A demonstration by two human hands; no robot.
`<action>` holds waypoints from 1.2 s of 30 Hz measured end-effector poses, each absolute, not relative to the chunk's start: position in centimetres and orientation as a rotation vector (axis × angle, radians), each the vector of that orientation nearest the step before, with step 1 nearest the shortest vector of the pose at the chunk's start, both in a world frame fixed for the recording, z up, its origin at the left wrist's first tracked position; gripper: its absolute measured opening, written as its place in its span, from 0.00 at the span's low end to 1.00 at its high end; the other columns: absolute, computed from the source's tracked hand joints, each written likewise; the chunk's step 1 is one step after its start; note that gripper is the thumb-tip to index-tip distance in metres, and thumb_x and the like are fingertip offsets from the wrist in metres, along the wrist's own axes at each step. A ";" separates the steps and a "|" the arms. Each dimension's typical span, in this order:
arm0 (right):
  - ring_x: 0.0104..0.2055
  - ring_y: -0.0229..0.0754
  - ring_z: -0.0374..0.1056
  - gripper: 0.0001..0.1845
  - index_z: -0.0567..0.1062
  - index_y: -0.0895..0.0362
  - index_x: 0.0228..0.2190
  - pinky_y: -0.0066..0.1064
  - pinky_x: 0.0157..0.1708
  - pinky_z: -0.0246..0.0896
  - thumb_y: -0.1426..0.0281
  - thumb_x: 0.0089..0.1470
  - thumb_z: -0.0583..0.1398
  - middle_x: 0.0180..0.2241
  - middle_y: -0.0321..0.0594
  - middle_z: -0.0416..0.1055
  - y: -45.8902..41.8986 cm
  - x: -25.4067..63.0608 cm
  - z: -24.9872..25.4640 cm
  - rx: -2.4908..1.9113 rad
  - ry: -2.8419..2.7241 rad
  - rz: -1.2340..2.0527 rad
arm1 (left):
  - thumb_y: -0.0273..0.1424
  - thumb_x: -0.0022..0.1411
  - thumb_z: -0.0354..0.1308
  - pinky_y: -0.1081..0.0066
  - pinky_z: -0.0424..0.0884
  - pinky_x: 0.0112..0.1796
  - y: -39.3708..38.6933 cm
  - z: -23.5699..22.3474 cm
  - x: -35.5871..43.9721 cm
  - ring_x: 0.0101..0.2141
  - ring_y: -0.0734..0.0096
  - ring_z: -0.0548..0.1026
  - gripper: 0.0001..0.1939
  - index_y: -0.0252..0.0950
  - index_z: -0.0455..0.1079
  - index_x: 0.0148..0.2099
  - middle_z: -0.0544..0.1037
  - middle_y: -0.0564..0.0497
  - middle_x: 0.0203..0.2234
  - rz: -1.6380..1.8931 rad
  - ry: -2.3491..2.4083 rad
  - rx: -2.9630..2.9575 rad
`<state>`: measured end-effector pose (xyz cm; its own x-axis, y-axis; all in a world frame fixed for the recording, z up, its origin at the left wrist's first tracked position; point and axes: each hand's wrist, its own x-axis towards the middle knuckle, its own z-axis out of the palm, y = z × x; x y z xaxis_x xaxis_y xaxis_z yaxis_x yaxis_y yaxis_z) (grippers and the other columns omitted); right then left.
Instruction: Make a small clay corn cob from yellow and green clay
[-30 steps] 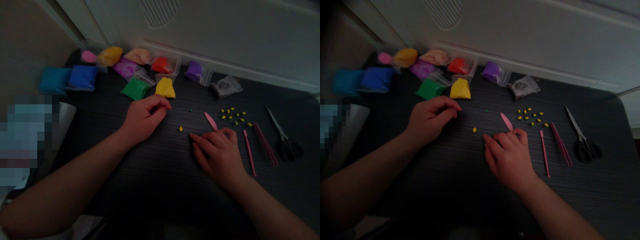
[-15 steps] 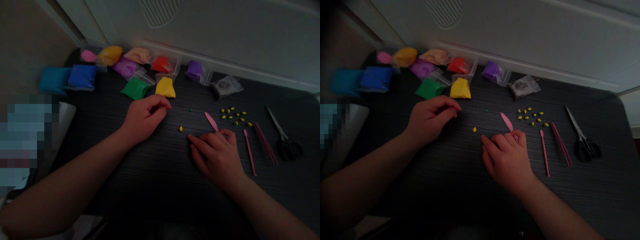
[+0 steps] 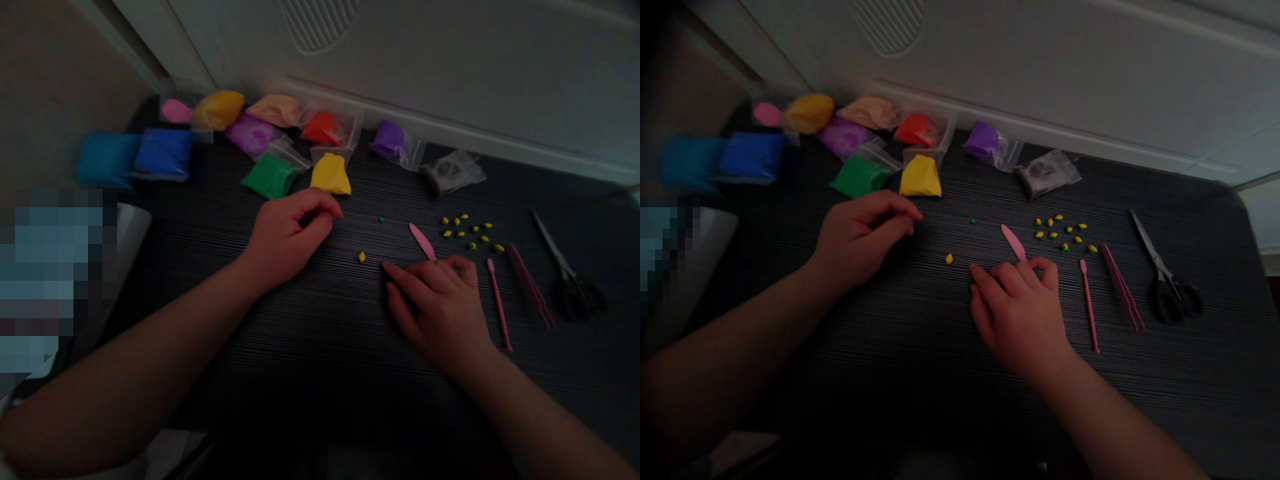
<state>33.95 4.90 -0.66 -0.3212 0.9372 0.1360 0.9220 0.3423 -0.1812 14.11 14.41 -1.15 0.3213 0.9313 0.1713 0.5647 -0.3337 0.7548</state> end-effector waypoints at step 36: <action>0.34 0.41 0.61 0.16 0.70 0.53 0.43 0.40 0.41 0.43 0.67 0.53 0.53 0.31 0.38 0.69 5.3 34.2 -0.7 -1.669 -2.414 0.132 | 0.28 0.54 0.49 0.70 0.65 0.29 14.4 -1.1 14.1 0.27 0.72 0.70 0.07 0.40 0.68 0.34 0.74 0.55 0.26 0.813 1.313 1.982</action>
